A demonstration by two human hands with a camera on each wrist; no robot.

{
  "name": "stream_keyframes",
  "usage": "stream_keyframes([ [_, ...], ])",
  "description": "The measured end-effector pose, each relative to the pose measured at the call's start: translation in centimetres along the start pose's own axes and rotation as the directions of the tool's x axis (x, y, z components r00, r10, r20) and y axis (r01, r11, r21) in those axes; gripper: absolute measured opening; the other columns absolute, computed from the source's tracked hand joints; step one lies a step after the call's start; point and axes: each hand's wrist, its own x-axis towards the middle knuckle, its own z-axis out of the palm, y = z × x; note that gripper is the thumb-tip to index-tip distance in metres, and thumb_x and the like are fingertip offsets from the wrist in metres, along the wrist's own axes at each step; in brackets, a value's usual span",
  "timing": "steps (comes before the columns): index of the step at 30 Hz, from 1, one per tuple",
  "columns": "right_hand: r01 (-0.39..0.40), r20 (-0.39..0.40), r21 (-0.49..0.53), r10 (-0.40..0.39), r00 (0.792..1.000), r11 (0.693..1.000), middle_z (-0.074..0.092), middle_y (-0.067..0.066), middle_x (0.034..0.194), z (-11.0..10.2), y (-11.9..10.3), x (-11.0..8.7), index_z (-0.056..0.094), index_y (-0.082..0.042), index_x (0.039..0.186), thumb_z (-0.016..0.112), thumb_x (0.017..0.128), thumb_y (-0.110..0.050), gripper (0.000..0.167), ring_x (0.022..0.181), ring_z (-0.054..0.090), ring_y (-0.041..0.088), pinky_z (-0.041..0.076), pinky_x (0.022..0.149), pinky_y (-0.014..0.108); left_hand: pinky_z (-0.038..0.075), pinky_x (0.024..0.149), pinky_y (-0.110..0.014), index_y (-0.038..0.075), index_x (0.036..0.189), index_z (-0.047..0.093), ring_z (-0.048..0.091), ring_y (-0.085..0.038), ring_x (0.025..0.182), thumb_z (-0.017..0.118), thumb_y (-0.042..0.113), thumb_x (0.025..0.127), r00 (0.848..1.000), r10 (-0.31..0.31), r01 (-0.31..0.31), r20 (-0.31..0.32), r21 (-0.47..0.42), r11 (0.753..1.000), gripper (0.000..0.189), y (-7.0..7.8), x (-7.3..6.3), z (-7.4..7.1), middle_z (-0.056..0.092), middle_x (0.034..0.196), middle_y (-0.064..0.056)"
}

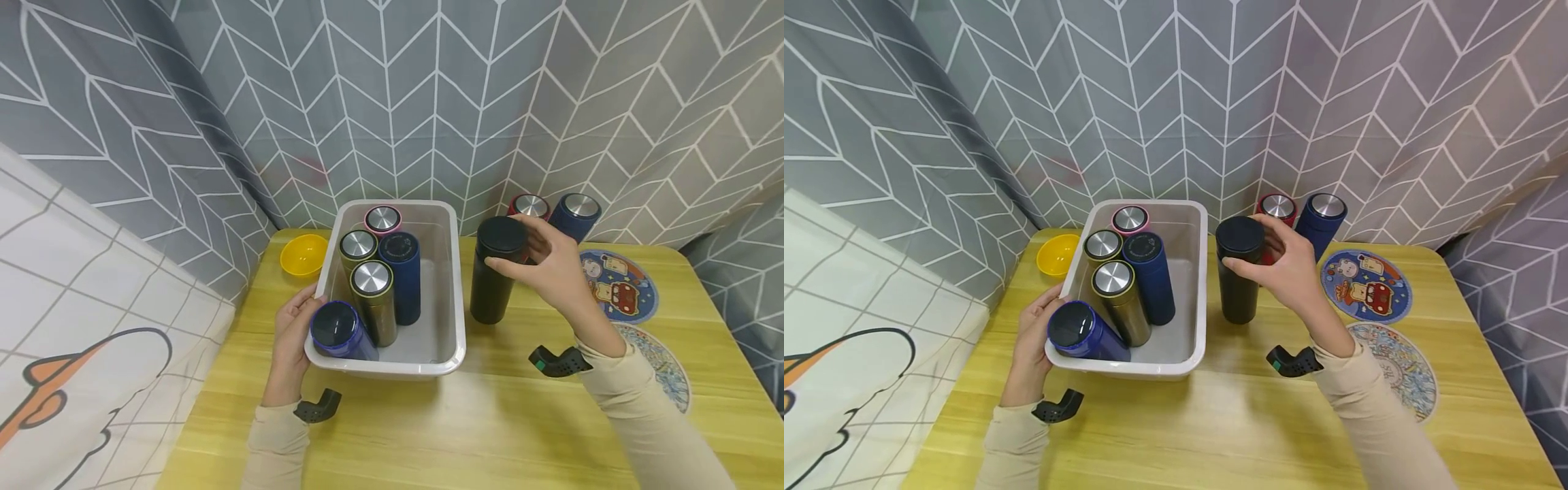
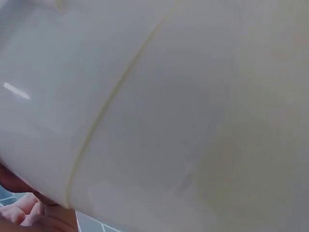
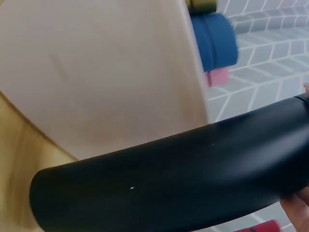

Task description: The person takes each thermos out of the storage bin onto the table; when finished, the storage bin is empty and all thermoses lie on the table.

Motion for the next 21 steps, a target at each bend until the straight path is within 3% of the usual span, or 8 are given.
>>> stream_keyframes([
  [4,-0.005,-0.012,-0.015,0.005,1.000,1.000,0.068,0.002,0.125,1.3,1.4,1.1,0.059,-0.015,0.137,0.086,0.077,-0.018,0.067,0.106,0.061,-0.012,0.048,0.090,0.006,0.054,0.071,-0.019,0.019,0.107,0.074,0.061,-0.006,0.075,0.058,-0.002,0.093,1.000,0.011,-0.011,-0.018,0.003,1.000,0.030,-0.1,0.0,0.1,0.067,0.076,0.007],
  [8,0.001,-0.039,0.028,0.000,0.999,1.000,0.068,0.003,0.121,2.7,2.4,2.2,0.060,-0.011,0.134,0.087,0.076,-0.016,0.064,0.103,0.062,-0.012,0.049,0.089,0.007,0.055,0.072,-0.019,0.020,0.105,0.074,0.062,-0.007,0.077,0.058,-0.002,0.093,1.000,0.012,-0.011,-0.026,0.005,1.000,0.030,-0.1,-0.1,0.1,0.068,0.078,0.007],
  [14,0.016,-0.139,0.084,-0.005,0.990,0.996,0.070,0.007,0.120,4.4,3.7,3.3,0.060,-0.009,0.133,0.086,0.075,-0.013,0.064,0.099,0.064,-0.009,0.052,0.086,0.010,0.054,0.070,-0.020,0.018,0.107,0.074,0.062,-0.007,0.074,0.058,-0.001,0.094,1.000,0.011,-0.011,-0.017,0.004,1.000,0.029,-0.1,-0.2,0.1,0.067,0.076,0.007],
  [21,0.025,-0.264,0.140,0.013,0.964,0.990,0.070,0.013,0.122,5.9,5.1,4.2,0.060,-0.009,0.133,0.086,0.074,-0.012,0.065,0.099,0.064,-0.006,0.051,0.086,0.010,0.053,0.067,-0.019,0.015,0.109,0.074,0.059,-0.007,0.070,0.058,-0.002,0.093,1.000,0.019,-0.019,-0.017,0.008,1.000,0.028,-0.1,-0.2,0.1,0.064,0.072,0.007],
])
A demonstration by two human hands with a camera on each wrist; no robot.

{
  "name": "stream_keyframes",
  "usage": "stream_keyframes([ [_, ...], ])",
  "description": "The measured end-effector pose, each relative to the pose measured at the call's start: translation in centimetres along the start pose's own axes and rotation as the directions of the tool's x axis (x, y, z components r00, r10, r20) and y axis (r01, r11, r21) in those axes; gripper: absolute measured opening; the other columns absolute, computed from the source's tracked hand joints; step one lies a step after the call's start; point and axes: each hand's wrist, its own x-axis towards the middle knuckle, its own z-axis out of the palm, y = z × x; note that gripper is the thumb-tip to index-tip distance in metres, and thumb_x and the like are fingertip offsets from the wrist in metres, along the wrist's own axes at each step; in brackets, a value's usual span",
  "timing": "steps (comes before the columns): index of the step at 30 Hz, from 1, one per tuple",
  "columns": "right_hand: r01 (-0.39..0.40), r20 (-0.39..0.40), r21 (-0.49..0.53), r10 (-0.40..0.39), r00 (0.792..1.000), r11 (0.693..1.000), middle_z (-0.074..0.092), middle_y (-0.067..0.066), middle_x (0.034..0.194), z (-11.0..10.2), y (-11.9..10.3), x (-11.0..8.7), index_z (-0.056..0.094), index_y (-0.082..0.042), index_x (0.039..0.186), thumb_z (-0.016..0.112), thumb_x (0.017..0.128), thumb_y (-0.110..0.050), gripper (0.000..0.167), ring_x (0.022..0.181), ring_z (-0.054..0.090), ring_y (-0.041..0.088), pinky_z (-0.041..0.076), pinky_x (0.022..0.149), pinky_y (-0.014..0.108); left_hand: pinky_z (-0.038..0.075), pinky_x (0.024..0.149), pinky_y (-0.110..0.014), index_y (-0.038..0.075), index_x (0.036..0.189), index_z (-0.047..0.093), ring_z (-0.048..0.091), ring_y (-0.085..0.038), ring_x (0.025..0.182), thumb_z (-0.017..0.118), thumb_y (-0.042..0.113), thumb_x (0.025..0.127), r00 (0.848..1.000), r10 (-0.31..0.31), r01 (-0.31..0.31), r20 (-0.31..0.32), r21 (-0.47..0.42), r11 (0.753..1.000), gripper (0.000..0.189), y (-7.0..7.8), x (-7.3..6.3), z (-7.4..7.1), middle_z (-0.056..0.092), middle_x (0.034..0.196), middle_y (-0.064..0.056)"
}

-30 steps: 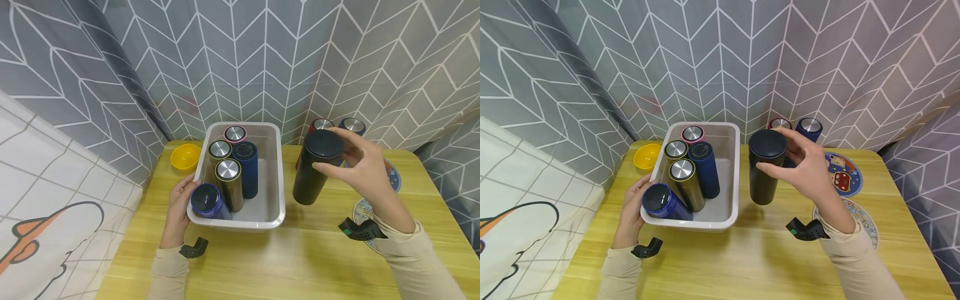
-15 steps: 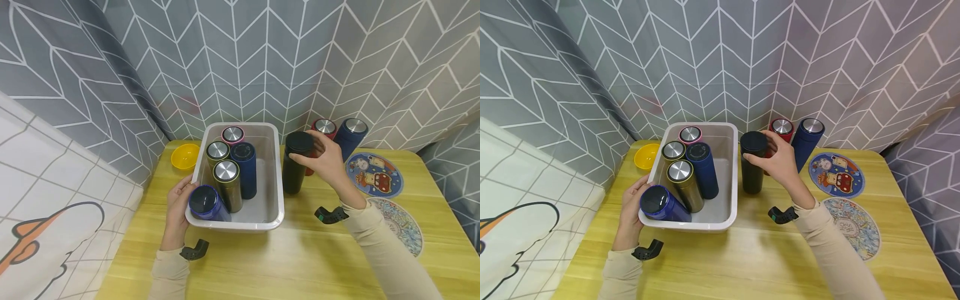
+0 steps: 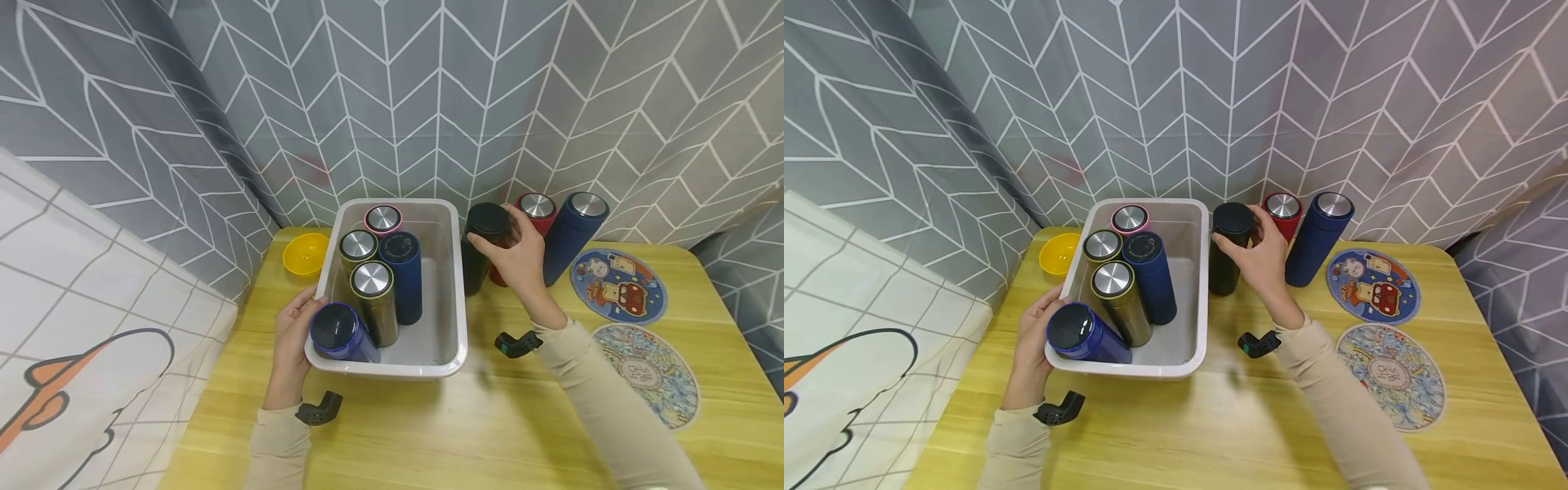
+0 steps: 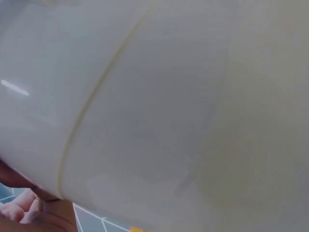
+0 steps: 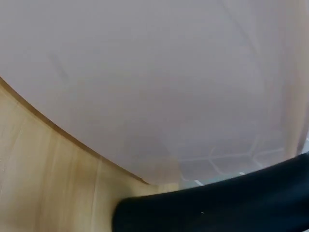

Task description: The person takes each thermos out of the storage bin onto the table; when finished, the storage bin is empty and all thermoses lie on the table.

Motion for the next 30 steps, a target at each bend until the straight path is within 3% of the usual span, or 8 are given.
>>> stream_keyframes([
  [5,0.011,-0.076,0.027,-0.009,0.997,1.000,0.070,0.006,0.116,0.8,0.6,0.1,0.059,-0.009,0.133,0.087,0.073,-0.013,0.066,0.095,0.064,-0.003,0.050,0.080,0.009,0.053,0.068,-0.019,0.014,0.110,0.074,0.060,-0.006,0.071,0.059,-0.002,0.093,1.000,-0.005,0.005,0.013,-0.003,1.000,0.028,0.0,0.0,0.0,0.065,0.073,0.008],
  [10,0.039,-0.101,0.036,-0.035,0.994,0.999,0.069,0.005,0.113,1.3,0.6,0.0,0.060,-0.007,0.132,0.087,0.074,-0.013,0.064,0.093,0.063,-0.002,0.048,0.077,0.010,0.053,0.068,-0.019,0.013,0.111,0.074,0.060,-0.006,0.071,0.058,-0.002,0.093,1.000,-0.006,0.006,0.013,-0.003,1.000,0.028,-0.1,-0.1,-0.1,0.065,0.073,0.008],
  [19,-0.011,-0.136,-0.002,0.011,0.991,1.000,0.069,0.014,0.124,1.6,0.3,0.3,0.058,-0.005,0.135,0.086,0.075,-0.009,0.066,0.105,0.063,-0.001,0.049,0.092,0.012,0.053,0.068,-0.019,0.010,0.115,0.072,0.059,-0.006,0.071,0.059,-0.002,0.093,1.000,-0.004,0.004,0.014,-0.001,1.000,0.028,-0.1,0.0,0.0,0.065,0.073,0.008],
  [30,0.007,-0.114,-0.072,-0.015,0.993,0.997,0.068,0.008,0.129,1.7,-0.1,0.4,0.054,-0.011,0.140,0.086,0.078,-0.025,0.070,0.121,0.065,0.015,0.048,0.093,0.012,0.054,0.070,-0.019,0.014,0.112,0.072,0.061,-0.005,0.073,0.058,-0.001,0.093,1.000,-0.011,0.011,0.020,-0.011,1.000,0.028,0.0,0.0,-0.1,0.068,0.077,0.008],
])
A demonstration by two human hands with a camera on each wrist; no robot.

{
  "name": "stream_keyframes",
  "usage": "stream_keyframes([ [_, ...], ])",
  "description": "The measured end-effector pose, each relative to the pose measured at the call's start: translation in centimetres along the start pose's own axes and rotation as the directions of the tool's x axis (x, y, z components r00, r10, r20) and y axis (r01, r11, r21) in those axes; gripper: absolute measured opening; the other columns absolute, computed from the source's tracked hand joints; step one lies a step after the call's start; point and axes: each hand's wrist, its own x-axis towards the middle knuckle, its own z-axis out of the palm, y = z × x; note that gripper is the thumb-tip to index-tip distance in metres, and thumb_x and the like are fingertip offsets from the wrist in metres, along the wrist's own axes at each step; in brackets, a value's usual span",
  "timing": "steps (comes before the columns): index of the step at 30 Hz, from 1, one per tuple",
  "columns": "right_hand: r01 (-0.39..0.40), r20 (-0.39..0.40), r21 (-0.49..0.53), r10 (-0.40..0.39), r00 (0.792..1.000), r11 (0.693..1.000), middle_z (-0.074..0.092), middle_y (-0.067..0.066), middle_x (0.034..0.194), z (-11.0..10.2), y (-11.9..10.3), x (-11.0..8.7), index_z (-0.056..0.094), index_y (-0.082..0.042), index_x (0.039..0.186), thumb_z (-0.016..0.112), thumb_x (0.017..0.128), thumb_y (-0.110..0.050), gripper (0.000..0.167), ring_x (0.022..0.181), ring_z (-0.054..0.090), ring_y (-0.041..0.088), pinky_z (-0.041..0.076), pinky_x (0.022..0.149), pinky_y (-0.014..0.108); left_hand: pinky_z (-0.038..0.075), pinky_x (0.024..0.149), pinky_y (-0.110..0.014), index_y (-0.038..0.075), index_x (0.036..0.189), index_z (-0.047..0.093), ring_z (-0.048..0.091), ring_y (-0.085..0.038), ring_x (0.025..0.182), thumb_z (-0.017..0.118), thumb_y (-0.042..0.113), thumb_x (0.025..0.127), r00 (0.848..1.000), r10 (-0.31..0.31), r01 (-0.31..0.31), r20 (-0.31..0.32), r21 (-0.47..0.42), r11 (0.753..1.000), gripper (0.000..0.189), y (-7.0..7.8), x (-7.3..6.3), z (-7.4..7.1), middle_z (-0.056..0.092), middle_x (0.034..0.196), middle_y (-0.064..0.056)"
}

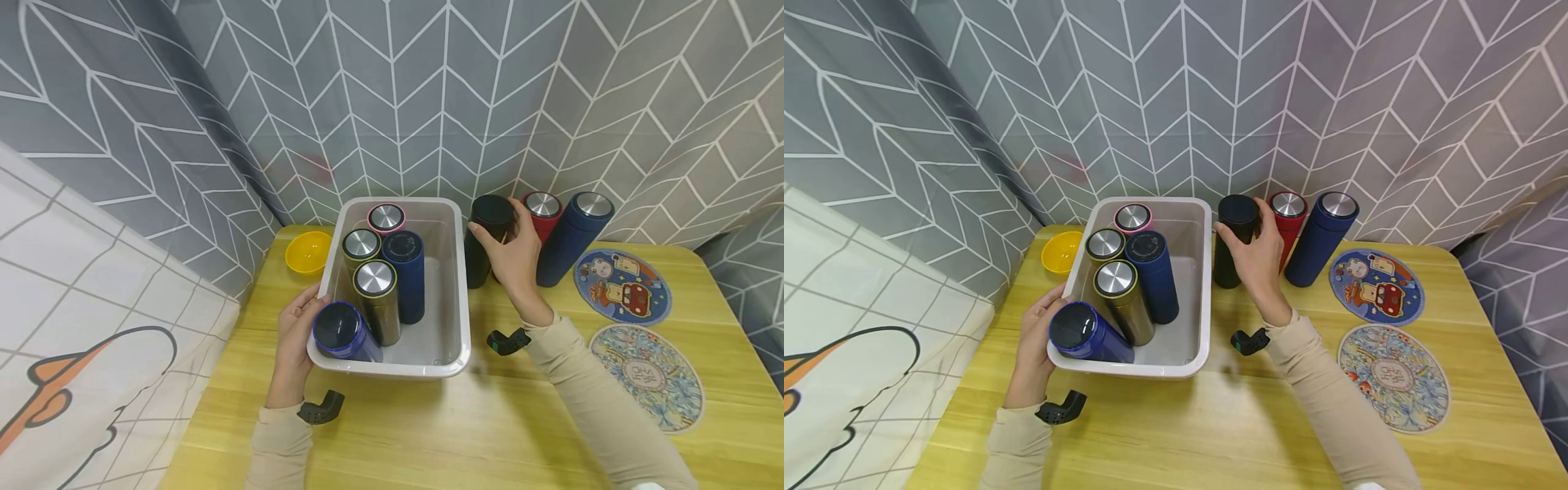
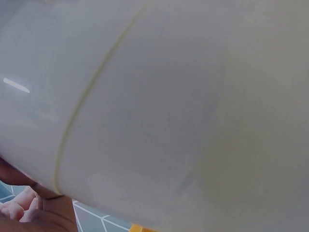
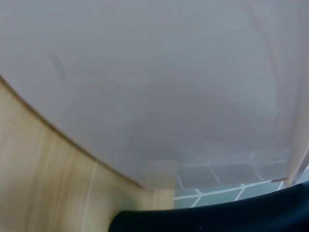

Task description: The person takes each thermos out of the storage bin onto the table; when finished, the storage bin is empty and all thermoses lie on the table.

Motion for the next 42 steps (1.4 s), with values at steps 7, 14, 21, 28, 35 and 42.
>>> stream_keyframes([
  [7,-0.020,0.028,-0.043,0.021,0.999,0.999,0.064,0.009,0.137,-0.1,-0.4,0.2,0.050,-0.010,0.143,0.083,0.081,-0.023,0.072,0.128,0.061,0.018,0.049,0.108,0.032,0.054,0.072,-0.020,0.009,0.119,0.070,0.063,-0.007,0.077,0.057,0.001,0.095,1.000,-0.006,0.006,0.012,0.009,1.000,0.028,0.0,0.0,-0.1,0.068,0.081,0.007],
  [14,-0.020,0.015,-0.018,0.020,1.000,1.000,0.063,0.009,0.137,0.0,-0.1,-0.1,0.049,-0.011,0.144,0.082,0.082,-0.020,0.070,0.129,0.061,0.017,0.048,0.109,0.032,0.054,0.073,-0.020,0.008,0.120,0.070,0.062,-0.007,0.077,0.057,0.001,0.095,1.000,-0.005,0.005,0.003,0.018,1.000,0.029,0.0,0.0,0.0,0.068,0.079,0.007],
  [21,0.006,-0.001,-0.040,-0.006,1.000,0.999,0.063,0.008,0.139,-0.2,-0.5,-0.1,0.051,-0.010,0.143,0.080,0.084,-0.021,0.067,0.131,0.059,0.015,0.047,0.106,0.026,0.055,0.075,-0.020,0.013,0.115,0.071,0.064,-0.007,0.080,0.057,-0.001,0.094,1.000,-0.008,0.008,0.009,0.000,1.000,0.029,0.0,0.0,0.0,0.070,0.084,0.007],
  [28,0.014,0.061,-0.124,-0.007,0.998,0.992,0.062,0.014,0.137,-0.9,-1.1,-0.1,0.049,-0.008,0.145,0.077,0.086,-0.019,0.067,0.117,0.062,0.021,0.046,0.094,0.021,0.055,0.076,-0.020,0.011,0.118,0.070,0.063,-0.007,0.081,0.057,0.001,0.095,1.000,-0.016,0.016,0.006,0.020,1.000,0.029,0.0,0.1,0.0,0.070,0.084,0.008],
  [35,0.063,0.113,-0.156,-0.046,0.993,0.986,0.048,0.014,0.152,-1.5,-2.5,-0.3,0.050,-0.003,0.144,0.074,0.088,-0.019,0.063,0.140,0.048,0.026,0.041,0.117,0.040,0.056,0.079,-0.021,0.012,0.118,0.070,0.065,-0.008,0.086,0.057,0.001,0.094,1.000,-0.011,0.011,0.017,0.021,1.000,0.029,-0.1,0.0,-0.2,0.073,0.090,0.007],
  [42,0.093,0.145,-0.142,-0.072,0.987,0.986,0.042,0.007,0.159,-2.2,-4.3,-0.6,0.051,-0.005,0.143,0.074,0.089,-0.021,0.061,0.136,0.048,0.029,0.040,0.117,0.041,0.056,0.080,-0.021,0.014,0.117,0.070,0.066,-0.008,0.087,0.057,0.002,0.095,0.999,-0.016,0.016,0.028,0.010,1.000,0.029,0.0,0.0,-0.3,0.073,0.093,0.007],
])
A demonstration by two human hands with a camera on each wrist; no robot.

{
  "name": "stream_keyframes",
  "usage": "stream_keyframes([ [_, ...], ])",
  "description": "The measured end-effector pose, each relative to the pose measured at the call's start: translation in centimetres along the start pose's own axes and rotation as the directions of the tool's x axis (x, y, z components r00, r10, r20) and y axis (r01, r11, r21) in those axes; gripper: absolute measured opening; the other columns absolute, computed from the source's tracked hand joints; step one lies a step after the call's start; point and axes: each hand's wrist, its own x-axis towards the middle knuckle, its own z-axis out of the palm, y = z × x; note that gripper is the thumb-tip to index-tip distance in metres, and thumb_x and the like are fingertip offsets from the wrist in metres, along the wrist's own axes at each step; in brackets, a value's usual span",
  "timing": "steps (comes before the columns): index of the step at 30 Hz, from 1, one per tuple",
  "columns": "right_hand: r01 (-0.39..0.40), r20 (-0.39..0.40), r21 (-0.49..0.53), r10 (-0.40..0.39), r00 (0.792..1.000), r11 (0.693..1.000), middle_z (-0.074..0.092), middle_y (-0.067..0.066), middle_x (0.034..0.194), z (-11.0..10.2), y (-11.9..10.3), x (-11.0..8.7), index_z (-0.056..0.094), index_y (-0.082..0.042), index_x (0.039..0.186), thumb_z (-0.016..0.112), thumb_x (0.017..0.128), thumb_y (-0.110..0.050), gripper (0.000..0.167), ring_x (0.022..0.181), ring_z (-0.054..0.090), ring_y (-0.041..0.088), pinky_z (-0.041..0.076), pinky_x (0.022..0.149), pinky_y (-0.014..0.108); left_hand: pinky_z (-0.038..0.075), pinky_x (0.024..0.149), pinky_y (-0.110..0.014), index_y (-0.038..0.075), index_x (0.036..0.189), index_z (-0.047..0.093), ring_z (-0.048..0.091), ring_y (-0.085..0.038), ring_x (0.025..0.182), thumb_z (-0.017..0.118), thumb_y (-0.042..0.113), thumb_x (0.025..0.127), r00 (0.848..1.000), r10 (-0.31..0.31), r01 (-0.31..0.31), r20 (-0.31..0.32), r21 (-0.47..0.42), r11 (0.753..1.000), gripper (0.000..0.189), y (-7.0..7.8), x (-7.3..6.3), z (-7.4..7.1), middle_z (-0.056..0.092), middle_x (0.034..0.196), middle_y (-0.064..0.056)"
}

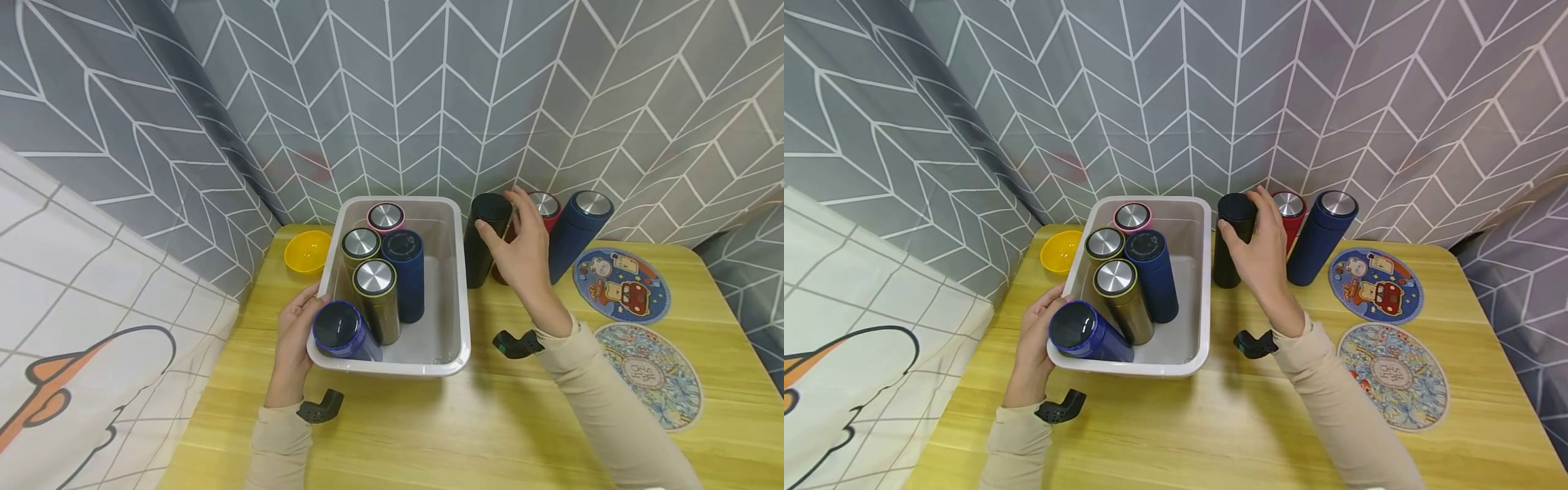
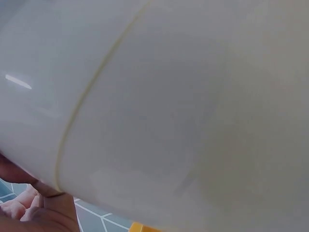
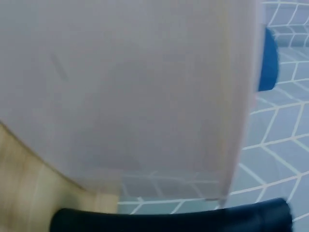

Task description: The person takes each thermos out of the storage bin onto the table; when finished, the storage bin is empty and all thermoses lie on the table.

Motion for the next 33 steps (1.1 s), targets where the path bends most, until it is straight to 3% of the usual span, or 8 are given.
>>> stream_keyframes([
  [5,-0.033,0.129,0.008,0.032,0.991,0.999,0.046,0.010,0.156,-0.9,-1.4,0.1,0.047,-0.008,0.148,0.073,0.091,-0.024,0.065,0.136,0.052,0.031,0.040,0.117,0.040,0.056,0.081,-0.021,0.011,0.119,0.069,0.066,-0.008,0.089,0.057,0.002,0.095,1.000,0.001,-0.001,0.004,-0.004,1.000,0.029,0.0,0.0,0.0,0.073,0.095,0.007],
  [6,-0.050,0.171,0.013,0.047,0.984,0.999,0.046,0.011,0.155,-1.1,-1.7,0.1,0.045,-0.009,0.149,0.072,0.091,-0.024,0.065,0.143,0.045,0.029,0.037,0.119,0.042,0.056,0.081,-0.021,0.011,0.120,0.069,0.066,-0.008,0.089,0.057,0.002,0.095,1.000,0.001,-0.001,0.006,-0.003,1.000,0.029,0.0,0.0,0.0,0.073,0.096,0.007],
  [10,-0.113,0.334,0.031,0.096,0.938,0.993,0.042,0.012,0.158,-1.6,-2.7,0.2,0.041,-0.008,0.151,0.071,0.093,-0.025,0.068,0.149,0.038,0.028,0.033,0.122,0.043,0.055,0.082,-0.021,0.009,0.122,0.067,0.065,-0.009,0.091,0.057,0.002,0.095,1.000,0.000,0.000,0.002,0.006,1.000,0.030,0.0,0.0,0.0,0.073,0.096,0.007],
  [13,-0.130,0.410,0.026,0.108,0.906,0.991,0.042,0.013,0.159,-1.7,-3.2,0.3,0.039,-0.007,0.152,0.071,0.093,-0.027,0.070,0.150,0.037,0.028,0.031,0.123,0.044,0.055,0.083,-0.022,0.008,0.124,0.067,0.065,-0.009,0.092,0.057,0.003,0.095,1.000,-0.003,0.003,-0.001,0.009,1.000,0.031,0.0,0.0,0.0,0.073,0.097,0.007],
  [20,-0.122,0.503,0.035,0.088,0.860,0.992,0.044,0.012,0.157,-1.4,-3.8,0.1,0.041,-0.009,0.151,0.070,0.094,-0.029,0.067,0.148,0.040,0.027,0.032,0.122,0.044,0.056,0.081,-0.022,0.006,0.125,0.066,0.066,-0.009,0.089,0.057,0.002,0.095,1.000,-0.002,0.002,0.001,0.003,1.000,0.031,-0.1,0.1,-0.1,0.074,0.095,0.006],
  [28,-0.197,0.632,0.144,0.063,0.772,0.970,0.046,0.008,0.156,-0.3,-4.2,0.0,0.043,-0.010,0.149,0.069,0.094,-0.023,0.062,0.148,0.040,0.024,0.031,0.123,0.043,0.055,0.083,-0.023,0.003,0.130,0.063,0.065,-0.010,0.093,0.057,0.004,0.095,1.000,-0.008,0.008,0.001,0.023,1.000,0.035,-0.1,0.1,-0.1,0.074,0.098,0.008],
  [33,-0.245,0.646,0.193,0.065,0.760,0.950,0.047,0.006,0.155,0.8,-4.4,0.2,0.043,-0.011,0.149,0.068,0.094,-0.024,0.062,0.148,0.041,0.024,0.032,0.123,0.044,0.055,0.083,-0.023,0.003,0.130,0.063,0.065,-0.010,0.093,0.057,0.004,0.096,1.000,-0.010,0.009,0.008,0.028,1.000,0.035,-0.1,0.1,-0.1,0.074,0.098,0.008],
])
